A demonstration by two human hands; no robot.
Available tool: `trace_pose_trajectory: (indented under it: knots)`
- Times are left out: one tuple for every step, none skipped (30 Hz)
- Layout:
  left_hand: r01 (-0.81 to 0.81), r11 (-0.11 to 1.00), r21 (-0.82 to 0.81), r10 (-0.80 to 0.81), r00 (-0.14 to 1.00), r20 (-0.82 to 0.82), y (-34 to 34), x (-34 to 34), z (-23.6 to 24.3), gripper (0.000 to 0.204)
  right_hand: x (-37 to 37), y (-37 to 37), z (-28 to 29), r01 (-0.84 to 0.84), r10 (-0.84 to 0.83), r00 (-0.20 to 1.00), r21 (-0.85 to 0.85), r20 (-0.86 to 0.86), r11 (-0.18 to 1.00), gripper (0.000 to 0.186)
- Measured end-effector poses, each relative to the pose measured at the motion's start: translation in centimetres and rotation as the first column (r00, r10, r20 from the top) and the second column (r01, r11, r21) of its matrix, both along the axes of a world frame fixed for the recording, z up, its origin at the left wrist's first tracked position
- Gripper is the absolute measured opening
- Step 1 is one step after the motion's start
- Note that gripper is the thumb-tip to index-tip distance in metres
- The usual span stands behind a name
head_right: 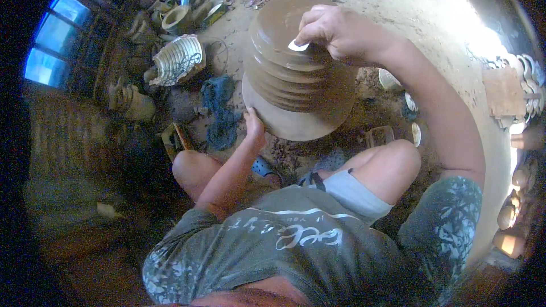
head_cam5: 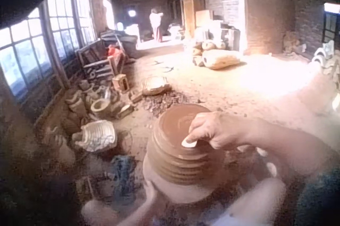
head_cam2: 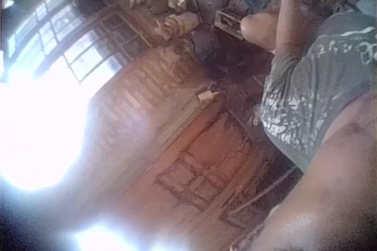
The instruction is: The person shapes a large clay vessel on a manual wheel by hand and using tools to smooth the surface and create grooves.
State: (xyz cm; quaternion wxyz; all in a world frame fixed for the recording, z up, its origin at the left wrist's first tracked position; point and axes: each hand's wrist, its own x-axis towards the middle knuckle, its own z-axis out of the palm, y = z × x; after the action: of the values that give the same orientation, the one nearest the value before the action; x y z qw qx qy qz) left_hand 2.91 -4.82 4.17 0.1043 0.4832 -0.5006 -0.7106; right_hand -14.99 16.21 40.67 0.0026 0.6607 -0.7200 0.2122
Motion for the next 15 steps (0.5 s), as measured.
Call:
trace_pose_trajectory:
  knots:
    - [0.009, 0.999, -0.034, -0.008, 1.0, 0.026, -0.3, -0.1, 0.3, 0.08, -0.1, 0.2, 0.0, -0.002, 0.002, 1.0, 0.003, -0.004, 1.0, 0.045]
    - [0.02, 0.997, -0.068, -0.017, 0.998, 0.053, -0.5, -0.2, 0.5, 0.08, 0.0, 0.4, 0.0, -0.002, 0.002, 1.0, 0.017, -0.001, 1.0, 0.046]
    - [0.031, 0.994, -0.104, -0.023, 0.997, 0.079, -0.9, -0.3, 0.4, 0.08, 0.1, 0.5, 0.1, -0.003, 0.003, 1.0, 0.028, 0.001, 1.0, 0.046]
    - [0.029, 0.99, -0.135, -0.021, 0.998, 0.065, -1.5, -0.4, -0.1, 0.08, 0.2, 0.7, 0.3, -0.003, 0.003, 1.0, 0.039, 0.002, 0.999, 0.047]
    - [0.029, 0.986, -0.165, -0.02, 0.998, 0.052, -2.0, -0.5, -0.6, 0.08, 0.0, 0.8, 0.3, -0.004, 0.004, 1.0, 0.044, -0.005, 0.999, 0.046]
    - [0.027, 0.98, -0.195, -0.02, 0.999, 0.038, -2.6, -0.8, -1.4, 0.08, -0.3, 1.0, 0.1, -0.005, 0.006, 1.0, 0.049, -0.013, 0.999, 0.046]
    - [0.017, 0.974, -0.227, -0.009, 0.999, 0.04, -2.9, -1.2, -1.7, 0.081, -0.6, 1.4, 0.0, 0.0, 0.001, 1.0, 0.059, -0.021, 0.998, 0.046]
    - [0.009, 0.966, -0.258, 0.002, 0.999, 0.042, -3.3, -1.9, -1.9, 0.082, -0.9, 1.9, 0.0, 0.03, -0.029, 0.999, 0.053, -0.014, 0.998, 0.044]
    - [0.003, 0.957, -0.289, 0.01, 0.999, 0.045, -3.6, -2.3, -2.2, 0.083, -1.2, 2.5, 0.0, 0.062, -0.062, 0.998, 0.049, -0.006, 0.997, 0.041]
    - [0.02, 0.954, -0.3, -0.002, 0.998, 0.059, -4.3, -2.8, -2.3, 0.084, -1.4, 3.1, 0.0, 0.096, -0.096, 0.995, 0.044, 0.0, 0.994, 0.039]
    - [0.037, 0.95, -0.311, -0.015, 0.997, 0.074, -5.1, -3.1, -2.4, 0.085, -1.6, 3.8, -0.3, 0.194, -0.19, 0.979, -0.05, 0.074, 0.98, 0.035]
    - [0.051, 0.946, -0.319, -0.025, 0.996, 0.085, -5.9, -3.6, -2.5, 0.085, -1.8, 4.5, -0.7, 0.291, -0.271, 0.951, -0.135, 0.15, 0.947, 0.031]
    - [0.072, 0.955, -0.289, -0.05, 0.995, 0.081, -6.6, -4.4, -2.3, 0.086, -1.8, 5.2, -1.0, 0.393, -0.347, 0.911, -0.209, 0.224, 0.895, 0.027]
    - [0.073, 0.94, -0.334, -0.051, 0.996, 0.074, -6.5, -4.8, -2.3, 0.087, -1.5, 5.8, -1.2, 0.514, -0.412, 0.834, -0.245, 0.367, 0.822, 0.025]
    - [0.099, 0.927, -0.362, -0.068, 0.993, 0.098, -7.0, -5.0, -2.9, 0.087, -1.1, 6.1, -1.2, 0.618, -0.438, 0.742, -0.263, 0.507, 0.741, 0.024]
